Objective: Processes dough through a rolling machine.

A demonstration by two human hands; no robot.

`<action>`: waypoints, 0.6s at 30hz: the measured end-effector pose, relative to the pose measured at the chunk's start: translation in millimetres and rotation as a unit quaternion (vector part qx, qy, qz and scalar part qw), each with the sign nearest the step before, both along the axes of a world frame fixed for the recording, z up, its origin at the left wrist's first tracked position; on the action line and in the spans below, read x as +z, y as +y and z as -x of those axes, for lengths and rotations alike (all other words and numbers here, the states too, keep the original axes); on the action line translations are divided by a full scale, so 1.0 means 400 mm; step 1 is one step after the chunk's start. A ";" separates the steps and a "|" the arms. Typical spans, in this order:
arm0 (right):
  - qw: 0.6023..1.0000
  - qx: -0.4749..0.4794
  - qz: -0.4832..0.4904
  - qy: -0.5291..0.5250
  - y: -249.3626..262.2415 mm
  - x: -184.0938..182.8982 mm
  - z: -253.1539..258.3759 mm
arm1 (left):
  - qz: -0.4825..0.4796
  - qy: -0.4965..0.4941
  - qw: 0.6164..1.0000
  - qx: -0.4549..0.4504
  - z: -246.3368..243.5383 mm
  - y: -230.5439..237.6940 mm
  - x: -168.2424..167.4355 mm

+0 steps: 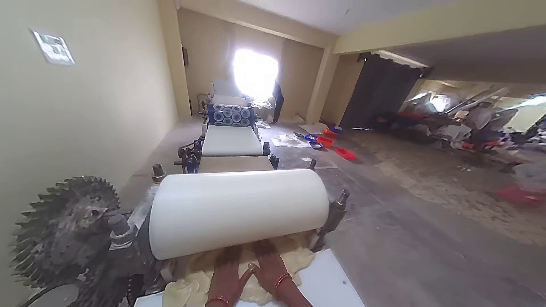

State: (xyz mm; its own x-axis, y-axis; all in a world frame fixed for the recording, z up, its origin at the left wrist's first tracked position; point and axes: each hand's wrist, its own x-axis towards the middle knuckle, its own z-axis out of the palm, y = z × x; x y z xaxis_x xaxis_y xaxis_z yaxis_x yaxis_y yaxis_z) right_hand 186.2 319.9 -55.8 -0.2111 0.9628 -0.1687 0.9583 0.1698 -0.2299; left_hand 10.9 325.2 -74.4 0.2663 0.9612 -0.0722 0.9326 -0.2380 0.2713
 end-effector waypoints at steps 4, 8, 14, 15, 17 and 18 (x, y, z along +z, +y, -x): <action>1.000 -0.013 -0.013 -0.007 0.013 -0.001 0.010 | -0.009 0.011 1.000 -0.011 0.005 0.012 0.007; 0.986 -0.032 -0.041 0.157 0.015 0.007 -0.024 | -0.006 -0.004 1.000 -0.029 0.018 0.023 0.014; 0.992 -0.110 0.014 0.068 -0.048 0.062 -0.064 | 0.017 -0.080 0.996 -0.019 0.039 0.033 0.023; 0.994 -0.095 0.016 0.041 -0.054 0.043 -0.060 | 0.019 -0.079 0.997 -0.016 0.035 0.029 0.026; 0.996 -0.082 0.009 0.023 -0.056 0.018 -0.052 | 0.025 -0.069 0.997 -0.007 0.028 0.018 0.037; 0.997 -0.079 0.006 0.025 -0.056 0.010 -0.049 | 0.014 -0.060 0.998 0.003 0.025 0.006 0.040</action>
